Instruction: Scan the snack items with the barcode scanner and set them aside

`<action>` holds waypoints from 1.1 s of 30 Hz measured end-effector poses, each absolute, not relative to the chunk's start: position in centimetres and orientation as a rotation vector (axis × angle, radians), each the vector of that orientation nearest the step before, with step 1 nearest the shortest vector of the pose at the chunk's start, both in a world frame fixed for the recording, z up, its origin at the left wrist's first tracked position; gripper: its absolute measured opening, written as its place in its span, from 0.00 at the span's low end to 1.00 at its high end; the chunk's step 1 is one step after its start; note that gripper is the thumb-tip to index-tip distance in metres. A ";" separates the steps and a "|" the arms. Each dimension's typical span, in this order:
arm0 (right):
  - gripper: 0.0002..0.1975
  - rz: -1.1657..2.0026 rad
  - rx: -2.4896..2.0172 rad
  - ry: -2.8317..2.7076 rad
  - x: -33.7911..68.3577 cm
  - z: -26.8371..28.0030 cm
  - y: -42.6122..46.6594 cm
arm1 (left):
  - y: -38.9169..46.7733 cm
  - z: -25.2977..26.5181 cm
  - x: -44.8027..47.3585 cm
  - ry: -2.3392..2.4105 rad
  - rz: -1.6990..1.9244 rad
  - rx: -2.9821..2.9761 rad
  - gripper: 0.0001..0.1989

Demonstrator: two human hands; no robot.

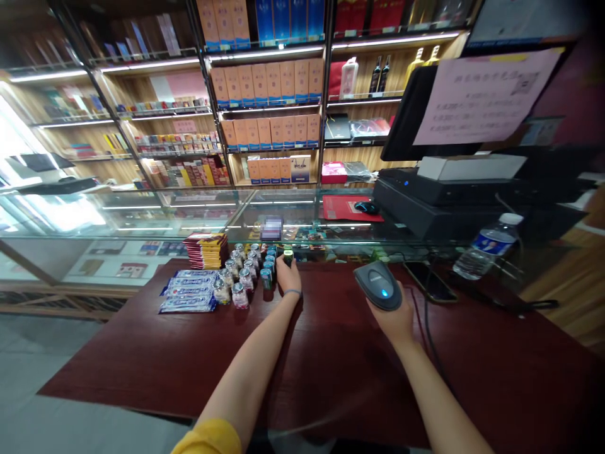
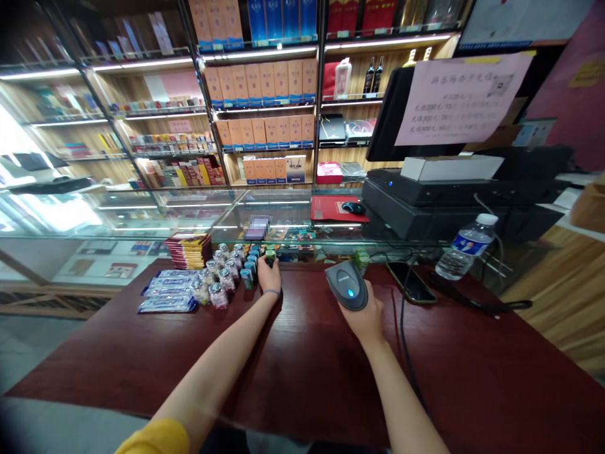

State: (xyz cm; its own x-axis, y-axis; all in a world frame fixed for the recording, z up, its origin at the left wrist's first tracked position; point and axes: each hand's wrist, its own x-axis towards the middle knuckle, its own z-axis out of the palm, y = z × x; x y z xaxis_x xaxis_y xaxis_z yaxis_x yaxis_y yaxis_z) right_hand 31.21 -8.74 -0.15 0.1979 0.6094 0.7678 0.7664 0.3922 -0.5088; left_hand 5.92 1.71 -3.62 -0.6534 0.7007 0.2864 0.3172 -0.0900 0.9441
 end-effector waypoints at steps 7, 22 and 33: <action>0.16 -0.198 -1.297 -1.505 31.2 0.2 -8.8 | 0.3 -3.6 6.2 1.281 1.752 1.118 0.16; 0.21 -0.292 -1.190 -2.191 29.9 1.3 -10.1 | -1.3 -2.9 3.8 0.620 1.438 0.492 0.15; 0.26 -0.241 -1.210 -2.391 28.7 2.4 -10.7 | -1.1 -3.2 3.7 0.603 1.441 0.482 0.14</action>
State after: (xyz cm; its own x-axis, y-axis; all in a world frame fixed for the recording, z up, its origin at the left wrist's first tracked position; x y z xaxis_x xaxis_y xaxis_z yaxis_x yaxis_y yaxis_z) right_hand 28.67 -10.70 2.38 -0.5157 0.7204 0.4638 0.7985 0.6004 -0.0448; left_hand 3.70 -1.08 -3.19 0.0283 0.9954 -0.0915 -0.7636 0.0806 0.6406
